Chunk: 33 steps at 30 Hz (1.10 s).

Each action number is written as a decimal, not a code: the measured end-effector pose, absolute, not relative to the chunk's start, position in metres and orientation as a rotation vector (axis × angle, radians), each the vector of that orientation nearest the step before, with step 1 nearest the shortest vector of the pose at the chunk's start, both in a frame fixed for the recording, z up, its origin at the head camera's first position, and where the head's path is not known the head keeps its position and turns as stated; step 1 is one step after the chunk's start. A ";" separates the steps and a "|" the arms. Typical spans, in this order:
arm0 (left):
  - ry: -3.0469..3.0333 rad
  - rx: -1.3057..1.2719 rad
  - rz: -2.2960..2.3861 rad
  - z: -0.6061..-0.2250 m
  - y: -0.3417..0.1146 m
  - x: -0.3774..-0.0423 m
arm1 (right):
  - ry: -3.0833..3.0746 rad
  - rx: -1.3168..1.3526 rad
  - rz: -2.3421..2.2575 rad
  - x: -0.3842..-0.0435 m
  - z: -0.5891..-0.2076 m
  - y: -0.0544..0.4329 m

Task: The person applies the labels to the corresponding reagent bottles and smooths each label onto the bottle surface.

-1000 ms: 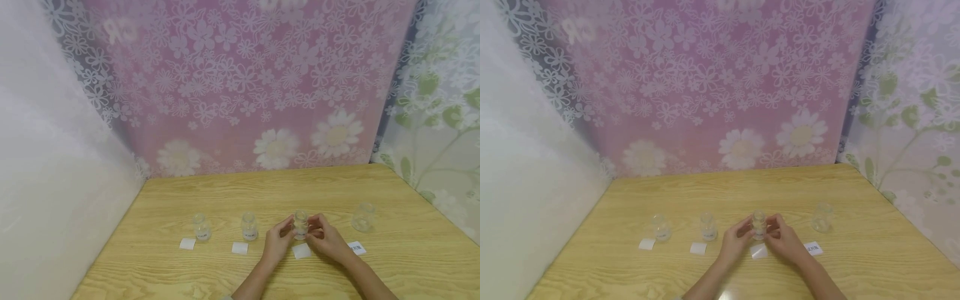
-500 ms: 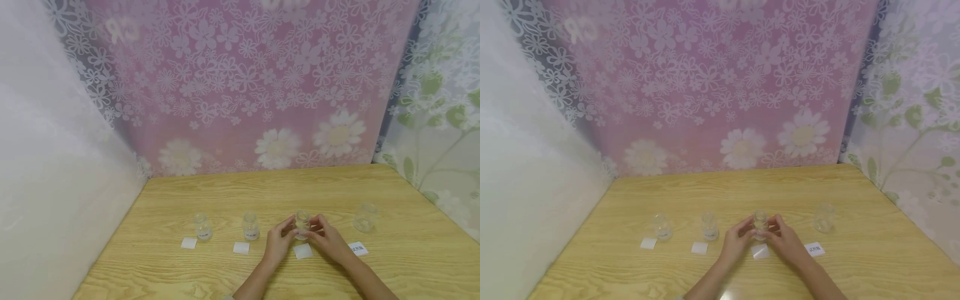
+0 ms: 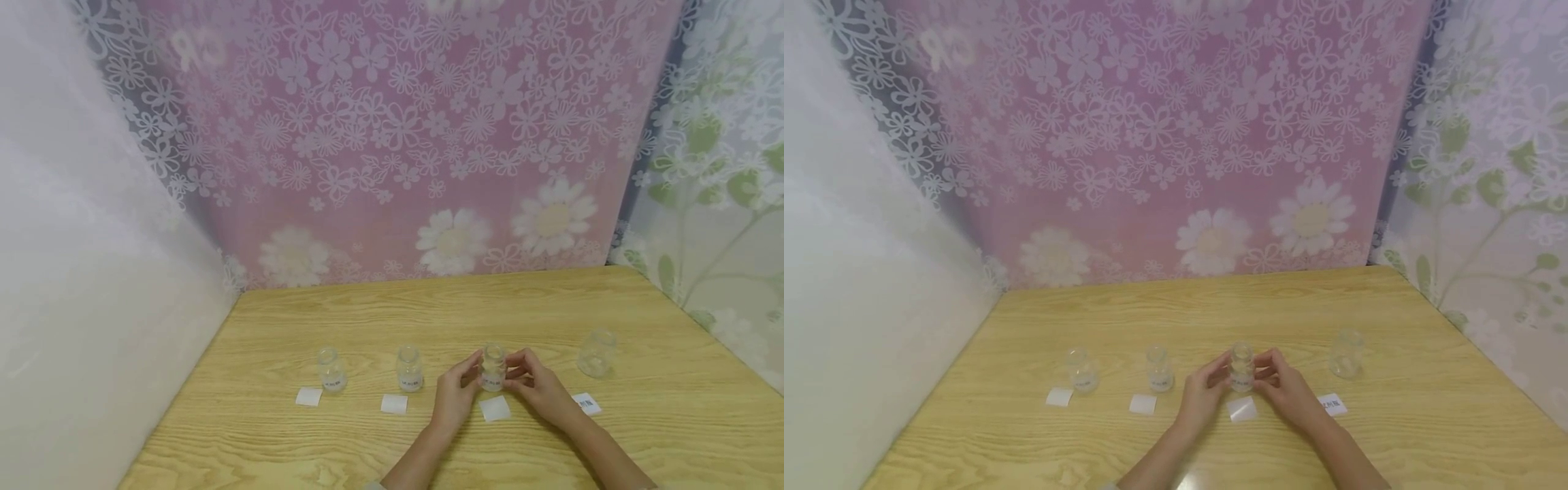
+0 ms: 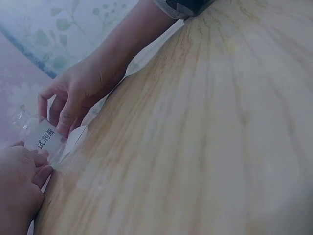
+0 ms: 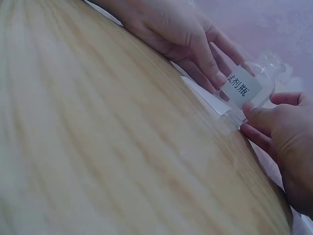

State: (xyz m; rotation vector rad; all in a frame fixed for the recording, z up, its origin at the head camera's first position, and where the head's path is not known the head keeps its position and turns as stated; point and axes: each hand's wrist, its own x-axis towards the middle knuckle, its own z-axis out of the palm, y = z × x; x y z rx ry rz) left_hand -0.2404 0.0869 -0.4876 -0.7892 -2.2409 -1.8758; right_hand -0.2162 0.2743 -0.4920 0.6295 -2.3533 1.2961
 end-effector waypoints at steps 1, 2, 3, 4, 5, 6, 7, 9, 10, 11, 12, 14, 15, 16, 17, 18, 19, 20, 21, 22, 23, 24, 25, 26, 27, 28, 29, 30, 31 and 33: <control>-2.239 -0.793 -1.863 -0.488 0.087 -0.241 | -2.353 0.634 1.280 -0.216 -0.492 0.273; -2.243 -0.789 -1.858 -0.488 0.088 -0.241 | -2.357 0.633 1.274 -0.216 -0.491 0.272; -2.246 -0.786 -1.852 -0.488 0.088 -0.241 | -2.360 0.633 1.268 -0.217 -0.492 0.272; -2.249 -0.781 -1.855 -0.488 0.088 -0.241 | -2.364 0.633 1.265 -0.217 -0.492 0.271; -2.251 -0.776 -1.861 -0.488 0.088 -0.241 | -2.367 0.633 1.261 -0.217 -0.492 0.271; -2.251 -0.769 -1.870 -0.489 0.088 -0.241 | -2.367 0.635 1.264 -0.217 -0.492 0.271; -2.251 -0.770 -1.877 -0.490 0.088 -0.241 | -2.368 0.640 1.264 -0.217 -0.493 0.271; -2.254 -0.772 -1.886 -0.490 0.088 -0.241 | -2.360 0.647 1.283 -0.216 -0.493 0.271; -2.254 -0.773 -1.890 -0.491 0.088 -0.241 | -2.355 0.651 1.294 -0.216 -0.493 0.270; -2.251 -0.782 -1.883 -0.491 0.088 -0.241 | -2.350 0.654 1.314 -0.215 -0.493 0.270; -2.254 -0.784 -1.872 -0.492 0.088 -0.241 | -2.350 0.651 1.332 -0.214 -0.492 0.270; -2.259 -0.781 -1.856 -0.492 0.088 -0.240 | -2.351 0.639 1.374 -0.213 -0.491 0.270; -2.264 -0.777 -1.850 -0.492 0.088 -0.240 | -2.355 0.628 1.393 -0.213 -0.490 0.270; -2.269 -0.770 -1.851 -0.492 0.089 -0.240 | -2.362 0.620 1.402 -0.212 -0.490 0.270; -2.274 -0.763 -1.846 -0.492 0.089 -0.240 | -2.369 0.610 1.414 -0.212 -0.488 0.270; -2.281 -0.749 -1.856 -0.492 0.089 -0.240 | -2.380 0.590 1.409 -0.211 -0.487 0.270; -2.283 -0.739 -1.865 -0.492 0.089 -0.240 | -2.390 0.573 1.392 -0.210 -0.485 0.270; -2.289 -0.725 -1.876 -0.492 0.090 -0.240 | -2.399 0.558 1.380 -0.208 -0.483 0.270; -2.294 -0.717 -1.878 -0.492 0.090 -0.240 | -2.411 0.533 1.365 -0.207 -0.479 0.270; -2.299 -0.705 -1.878 -0.492 0.090 -0.240 | -2.413 0.513 1.341 -0.206 -0.476 0.270; -2.299 -0.690 -1.879 -0.491 0.091 -0.240 | -2.418 0.481 1.323 -0.204 -0.472 0.271; -2.300 -0.672 -1.876 -0.490 0.091 -0.240 | -2.414 0.460 1.291 -0.203 -0.468 0.273; -2.297 -0.656 -1.867 -0.488 0.091 -0.240 | -2.401 0.452 1.259 -0.202 -0.464 0.276; -2.292 -0.638 -1.866 -0.486 0.092 -0.240 | -2.378 0.447 1.244 -0.201 -0.459 0.280; -2.281 -0.625 -1.867 -0.483 0.092 -0.240 | -2.352 0.441 1.215 -0.199 -0.455 0.284; -2.265 -0.616 -1.871 -0.480 0.092 -0.240 | -2.320 0.443 1.179 -0.198 -0.451 0.289; -2.242 -0.614 -1.863 -0.476 0.092 -0.239 | -2.284 0.440 1.157 -0.196 -0.446 0.294; -2.217 -0.626 -1.857 -0.470 0.093 -0.238 | -2.239 0.444 1.132 -0.194 -0.442 0.300; -2.184 -0.651 -1.854 -0.464 0.094 -0.236 | -2.192 0.444 1.119 -0.191 -0.437 0.306; -2.116 -0.727 -1.819 -0.449 0.097 -0.232 | -2.107 0.394 1.109 -0.186 -0.429 0.318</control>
